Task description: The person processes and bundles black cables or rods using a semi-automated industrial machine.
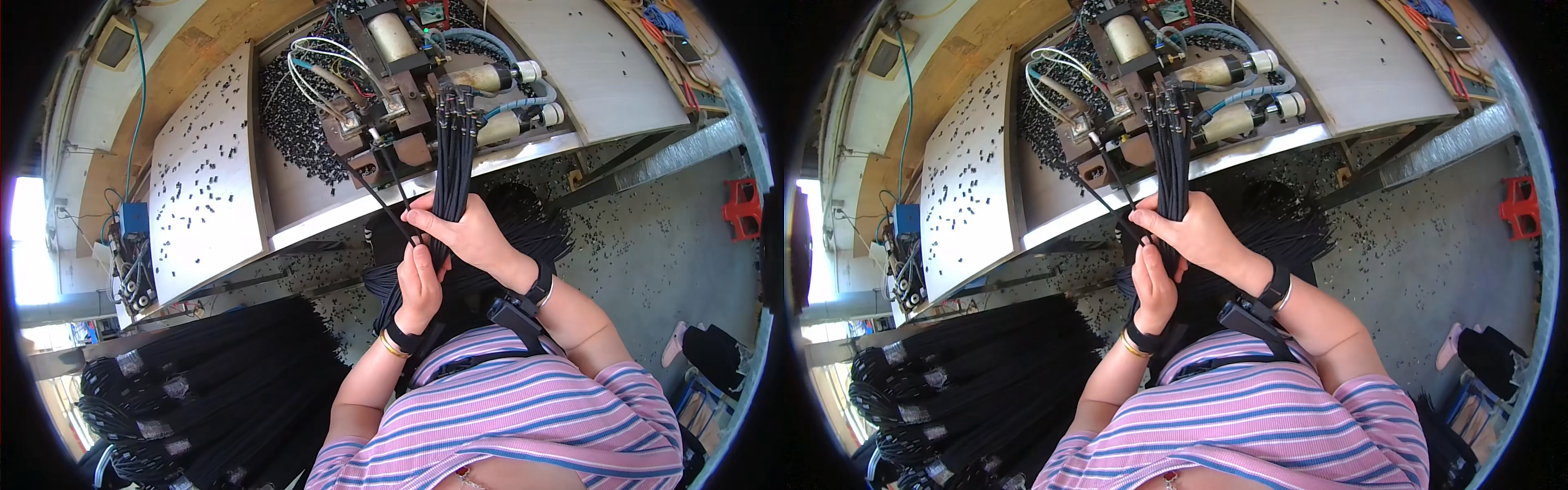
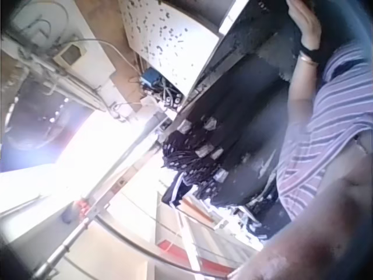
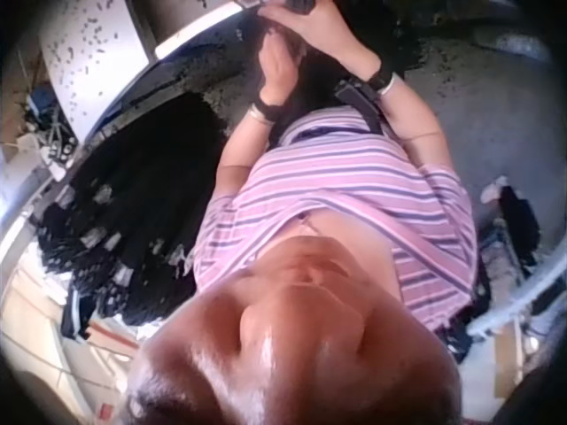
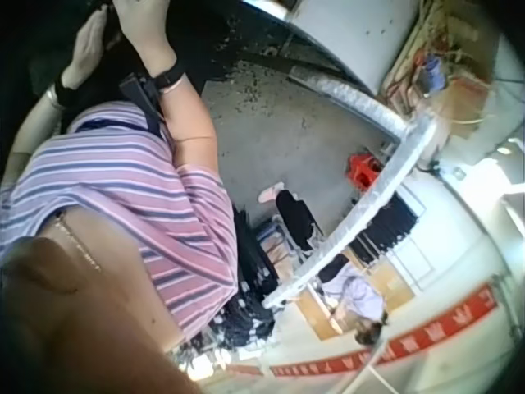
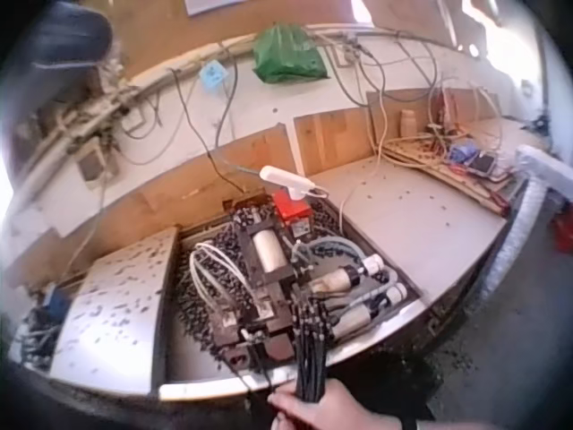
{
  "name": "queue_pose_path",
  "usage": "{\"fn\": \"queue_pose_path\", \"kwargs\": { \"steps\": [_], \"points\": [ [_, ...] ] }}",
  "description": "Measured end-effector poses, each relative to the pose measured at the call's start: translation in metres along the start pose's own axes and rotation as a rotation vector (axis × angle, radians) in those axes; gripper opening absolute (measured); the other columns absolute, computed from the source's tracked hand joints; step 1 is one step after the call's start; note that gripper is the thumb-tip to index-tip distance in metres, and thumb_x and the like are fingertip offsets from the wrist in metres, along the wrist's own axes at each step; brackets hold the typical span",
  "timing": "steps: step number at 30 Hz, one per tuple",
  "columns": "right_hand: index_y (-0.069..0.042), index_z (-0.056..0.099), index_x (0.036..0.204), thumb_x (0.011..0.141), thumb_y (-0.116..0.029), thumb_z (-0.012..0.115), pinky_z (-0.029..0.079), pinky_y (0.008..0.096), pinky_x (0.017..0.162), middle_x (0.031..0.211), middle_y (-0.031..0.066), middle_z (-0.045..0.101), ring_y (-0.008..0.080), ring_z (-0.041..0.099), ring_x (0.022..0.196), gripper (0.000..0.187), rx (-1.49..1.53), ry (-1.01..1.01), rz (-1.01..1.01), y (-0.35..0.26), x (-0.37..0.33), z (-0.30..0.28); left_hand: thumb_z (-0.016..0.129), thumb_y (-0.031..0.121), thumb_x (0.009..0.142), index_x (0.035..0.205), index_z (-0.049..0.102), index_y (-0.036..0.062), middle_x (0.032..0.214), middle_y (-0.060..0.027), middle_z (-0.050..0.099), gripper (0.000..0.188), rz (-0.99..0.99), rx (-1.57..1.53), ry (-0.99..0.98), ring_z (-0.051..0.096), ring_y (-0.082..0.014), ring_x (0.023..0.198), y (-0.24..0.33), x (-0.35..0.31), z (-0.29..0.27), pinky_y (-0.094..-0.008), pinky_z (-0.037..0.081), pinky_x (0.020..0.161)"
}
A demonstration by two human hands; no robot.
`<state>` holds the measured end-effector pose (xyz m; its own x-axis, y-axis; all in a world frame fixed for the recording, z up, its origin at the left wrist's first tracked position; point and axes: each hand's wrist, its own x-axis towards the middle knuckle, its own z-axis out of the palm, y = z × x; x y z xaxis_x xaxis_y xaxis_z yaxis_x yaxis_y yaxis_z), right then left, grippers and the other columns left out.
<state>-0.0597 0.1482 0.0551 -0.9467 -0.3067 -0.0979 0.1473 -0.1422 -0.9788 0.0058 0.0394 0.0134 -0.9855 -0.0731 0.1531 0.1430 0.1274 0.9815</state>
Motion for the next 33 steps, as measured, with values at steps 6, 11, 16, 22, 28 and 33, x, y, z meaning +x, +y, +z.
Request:
{"fn": "queue_pose_path", "kwargs": {
  "steps": [6,11,16,22,28,33],
  "points": [
    [0.001,0.067,0.086,0.087,-0.017,0.064,0.049,0.025,0.057,0.069,0.0064,0.065,0.0113,0.061,0.061,0.018,0.071,0.103,-0.114,0.001,0.008,0.011,0.029,0.028,0.103,0.097,0.051,-0.0006,0.064,-0.0014,0.055,0.037,-0.013,-0.057,0.011,0.048,-0.0071,0.05,-0.004,0.009,-0.008,-0.02,0.036,0.045],
    [0.002,0.066,0.086,0.087,-0.016,0.064,0.049,0.024,0.061,0.073,0.0062,0.066,0.0108,0.062,0.067,0.017,0.093,0.112,-0.059,0.001,0.022,0.015,0.027,0.03,0.103,0.091,0.049,0.0009,0.062,-0.0008,0.053,0.038,-0.033,-0.056,0.012,0.045,-0.0061,0.048,-0.005,0.018,-0.013,-0.0198,0.033,0.044],
    [0.001,0.066,0.084,0.087,-0.018,0.065,0.049,0.0245,0.061,0.072,0.0058,0.065,0.0111,0.062,0.066,0.019,0.084,0.096,-0.063,0.001,0.026,0.016,0.026,0.031,0.103,0.089,0.048,0.0014,0.06,-0.0006,0.053,0.039,-0.02,-0.057,0.019,0.043,-0.0058,0.047,-0.004,0.022,-0.013,-0.0198,0.032,0.043],
    [0.001,0.066,0.083,0.087,-0.018,0.065,0.049,0.0246,0.061,0.071,0.0052,0.064,0.011,0.061,0.064,0.019,0.1,0.095,-0.055,0.001,0.029,0.02,0.026,0.031,0.103,0.089,0.048,0.0026,0.059,0.0003,0.05,0.039,-0.029,-0.054,0.054,0.041,-0.0055,0.046,-0.004,0.022,-0.013,-0.0195,0.031,0.043],
    [0.002,0.064,0.08,0.087,-0.019,0.065,0.048,0.0261,0.057,0.069,0.0053,0.065,0.0109,0.059,0.06,0.021,0.094,0.106,-0.072,0.001,0.028,0.022,0.026,0.032,0.103,0.089,0.048,0.0015,0.06,-0.0003,0.052,0.04,-0.043,-0.07,0.047,0.043,-0.0055,0.046,-0.005,0.023,-0.015,-0.0197,0.032,0.043],
    [0.001,0.065,0.082,0.087,-0.02,0.065,0.048,0.0257,0.057,0.07,0.0041,0.064,0.0097,0.058,0.061,0.021,0.028,0.044,-0.026,-0.002,0.028,0.018,0.025,0.031,0.103,0.092,0.048,0.0031,0.059,0.0009,0.049,0.038,-0.03,-0.067,0.028,0.04,-0.0058,0.046,-0.006,0.02,-0.014,-0.019,0.03,0.044]
  ]
}}
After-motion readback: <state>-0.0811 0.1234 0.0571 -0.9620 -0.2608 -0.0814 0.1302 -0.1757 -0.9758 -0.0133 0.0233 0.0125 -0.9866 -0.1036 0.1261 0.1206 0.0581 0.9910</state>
